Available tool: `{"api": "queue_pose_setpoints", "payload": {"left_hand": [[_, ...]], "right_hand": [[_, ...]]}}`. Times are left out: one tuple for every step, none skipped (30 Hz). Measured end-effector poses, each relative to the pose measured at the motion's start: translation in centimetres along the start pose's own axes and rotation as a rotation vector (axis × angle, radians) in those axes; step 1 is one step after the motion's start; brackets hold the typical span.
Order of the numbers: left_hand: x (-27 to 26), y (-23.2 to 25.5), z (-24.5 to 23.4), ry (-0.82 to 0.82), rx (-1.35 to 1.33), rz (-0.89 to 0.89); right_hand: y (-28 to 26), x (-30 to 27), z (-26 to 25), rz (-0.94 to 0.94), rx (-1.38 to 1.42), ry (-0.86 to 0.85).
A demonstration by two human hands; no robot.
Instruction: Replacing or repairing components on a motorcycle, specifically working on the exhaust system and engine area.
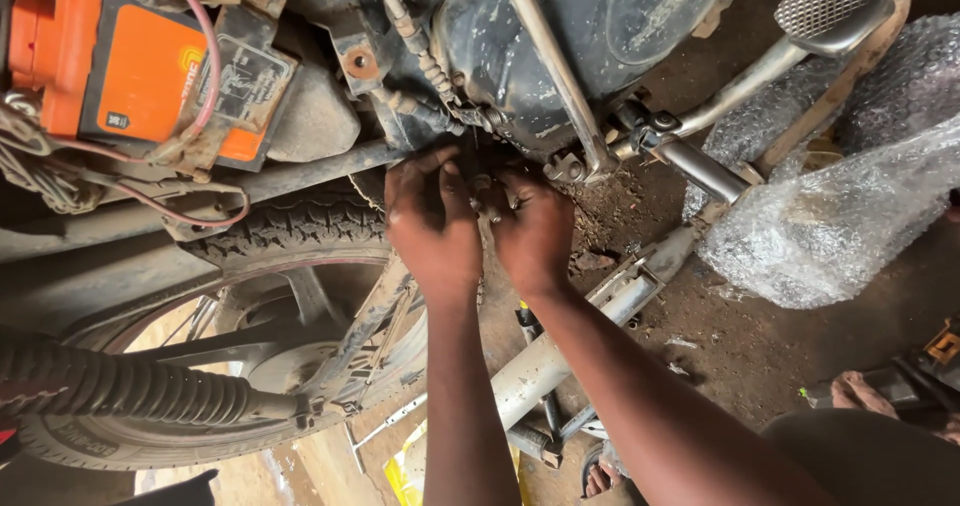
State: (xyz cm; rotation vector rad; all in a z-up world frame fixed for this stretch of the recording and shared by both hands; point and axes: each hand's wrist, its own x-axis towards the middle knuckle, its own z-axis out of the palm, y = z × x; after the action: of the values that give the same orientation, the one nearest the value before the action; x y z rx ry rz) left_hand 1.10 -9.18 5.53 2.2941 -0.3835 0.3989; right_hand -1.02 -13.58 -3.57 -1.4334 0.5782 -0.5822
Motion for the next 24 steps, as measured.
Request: {"api": "queue_pose_setpoints", "payload": {"left_hand": [[0.1,0.1,0.1,-0.002,0.000,0.001],[0.0,0.2,0.1,0.007,0.012,0.006],[-0.1,0.3,0.1,0.015,0.024,0.011],[-0.1,0.2,0.2,0.014,0.022,0.012],[-0.1,0.0,0.3,0.015,0.007,0.024],[-0.1,-0.1,0.3,0.019,-0.007,0.034],[-0.1,-0.3,0.2,0.019,-0.007,0.033],[-0.1,-0.4,0.2,0.007,-0.038,0.030],[-0.1,-0.5,0.2,-0.004,-0.069,0.026],[0.0,-0.4,0.2,-0.005,-0.069,0.023],[0.0,-0.3,0.2,0.007,-0.016,0.039],[0.1,-0.1,0.2,0.020,0.037,0.057],[0.0,-0.2,0.3,0.020,0.037,0.055],[0.0,-0.2,0.4,0.025,0.008,0.057],[0.0,-0.3,0.4,0.030,-0.021,0.059],[0.0,-0.3,0.4,0.028,-0.019,0.056],[-0.1,-0.3,0.4,0.028,-0.026,0.043],[0.1,-0.3,0.5,0.027,-0.035,0.034],[0.1,-0.4,0.6,0.025,-0.035,0.035],[0.1,-0.5,0.6,0.021,-0.064,0.021],[0.0,-0.7,0.6,0.017,-0.093,0.007],[0.0,-0.6,0.6,0.014,-0.092,0.007],[0.0,-0.5,0.6,0.012,-0.063,-0.003],[0.0,-0.4,0.5,0.013,-0.031,-0.011]], "right_hand": [[-0.4,0.2,-0.1,0.000,0.000,0.002],[-0.7,0.2,-0.3,0.005,-0.019,0.002],[-1.1,0.2,-0.4,0.009,-0.038,0.001],[-0.7,0.3,-0.3,0.009,-0.040,0.004],[-0.4,0.4,-0.3,0.049,-0.005,-0.007],[-0.2,0.5,-0.2,0.089,0.030,-0.020],[-0.2,0.5,-0.3,0.089,0.029,-0.021],[-0.2,0.6,-0.3,0.105,0.047,-0.035],[-0.2,0.6,-0.4,0.121,0.065,-0.050],[-0.2,0.7,-0.4,0.123,0.063,-0.051],[-0.3,0.7,-0.5,0.126,0.041,-0.063],[-0.3,0.7,-0.5,0.127,0.020,-0.075],[-0.1,0.7,-0.5,0.128,0.019,-0.076],[0.0,0.8,-0.3,0.093,0.015,-0.064],[0.2,0.9,-0.2,0.058,0.011,-0.052],[0.1,0.8,-0.3,0.062,0.011,-0.054],[0.1,0.7,-0.4,0.053,0.005,-0.051],[0.0,0.8,-0.4,0.042,0.000,-0.045],[-0.3,1.0,-0.5,0.043,0.001,-0.043],[-0.5,1.0,-0.6,0.067,-0.004,-0.051],[-0.8,1.1,-0.7,0.091,-0.009,-0.060],[-0.6,1.0,-0.7,0.094,-0.009,-0.059],[-0.5,1.0,-0.7,0.087,-0.023,-0.054],[-0.5,1.0,-0.7,0.077,-0.036,-0.052]]}}
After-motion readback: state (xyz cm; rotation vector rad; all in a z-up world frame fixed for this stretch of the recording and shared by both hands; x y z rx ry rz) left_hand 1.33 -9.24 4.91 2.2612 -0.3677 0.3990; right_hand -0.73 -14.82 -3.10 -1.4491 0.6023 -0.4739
